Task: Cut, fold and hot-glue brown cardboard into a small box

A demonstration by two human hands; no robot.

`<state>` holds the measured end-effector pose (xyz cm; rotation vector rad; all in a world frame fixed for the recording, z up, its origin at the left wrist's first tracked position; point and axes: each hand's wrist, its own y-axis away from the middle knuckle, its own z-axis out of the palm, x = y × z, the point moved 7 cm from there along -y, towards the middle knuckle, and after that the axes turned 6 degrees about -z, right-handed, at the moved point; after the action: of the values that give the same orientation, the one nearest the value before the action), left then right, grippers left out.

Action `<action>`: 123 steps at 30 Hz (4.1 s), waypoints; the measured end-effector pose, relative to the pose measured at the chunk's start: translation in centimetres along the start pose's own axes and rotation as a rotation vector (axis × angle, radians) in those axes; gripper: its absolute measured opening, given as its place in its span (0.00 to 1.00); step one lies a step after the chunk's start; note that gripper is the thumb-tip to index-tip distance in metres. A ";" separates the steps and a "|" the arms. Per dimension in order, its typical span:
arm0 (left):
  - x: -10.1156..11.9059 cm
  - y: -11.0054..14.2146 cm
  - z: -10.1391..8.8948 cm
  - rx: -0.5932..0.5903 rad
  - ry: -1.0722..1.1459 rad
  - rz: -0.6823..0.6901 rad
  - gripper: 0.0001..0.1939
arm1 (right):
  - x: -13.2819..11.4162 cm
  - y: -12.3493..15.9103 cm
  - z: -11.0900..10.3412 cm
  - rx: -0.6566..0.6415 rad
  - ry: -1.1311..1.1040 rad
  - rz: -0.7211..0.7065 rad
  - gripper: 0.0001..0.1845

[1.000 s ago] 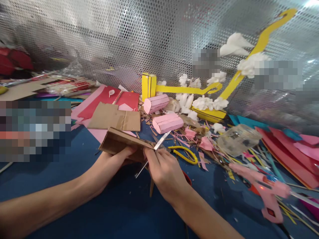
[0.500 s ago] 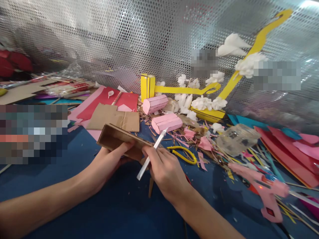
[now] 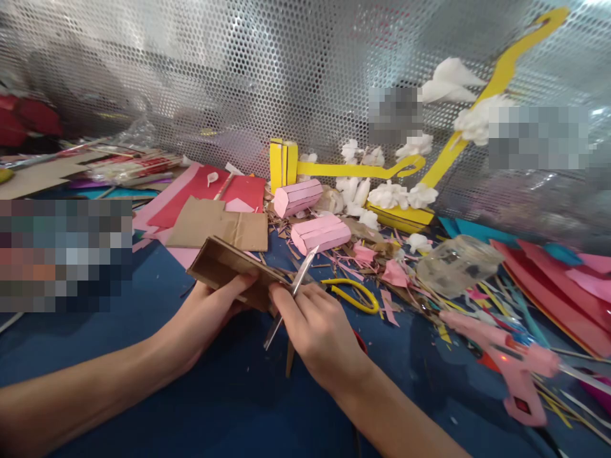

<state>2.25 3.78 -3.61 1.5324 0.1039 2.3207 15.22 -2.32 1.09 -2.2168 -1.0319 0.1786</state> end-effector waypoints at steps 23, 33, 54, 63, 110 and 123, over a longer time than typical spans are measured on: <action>0.2 0.1 0.1 -0.038 -0.069 0.040 0.09 | 0.3 -1.0 0.1 -0.022 0.011 0.093 0.10; 0.6 0.3 0.4 -0.047 -0.040 0.017 0.09 | 0.0 -1.0 0.2 -0.019 0.042 0.066 0.12; 0.9 0.2 0.2 0.014 0.155 -0.073 0.23 | 0.1 -1.2 -0.2 -0.058 -0.089 0.141 0.11; 0.3 0.1 0.3 -0.027 0.181 -0.134 0.13 | -0.1 -0.7 -0.7 0.003 -0.100 0.096 0.12; 1.0 0.4 0.3 -0.003 0.179 -0.095 0.18 | 0.3 -0.4 -1.6 0.141 -0.023 0.085 0.12; 0.9 0.5 0.2 -0.010 0.132 -0.082 0.15 | 0.3 0.1 -0.4 0.017 -0.097 0.143 0.08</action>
<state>2.04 3.60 -2.61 1.3440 0.1847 2.3520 15.59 -2.36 1.35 -2.2863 -0.9181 0.3599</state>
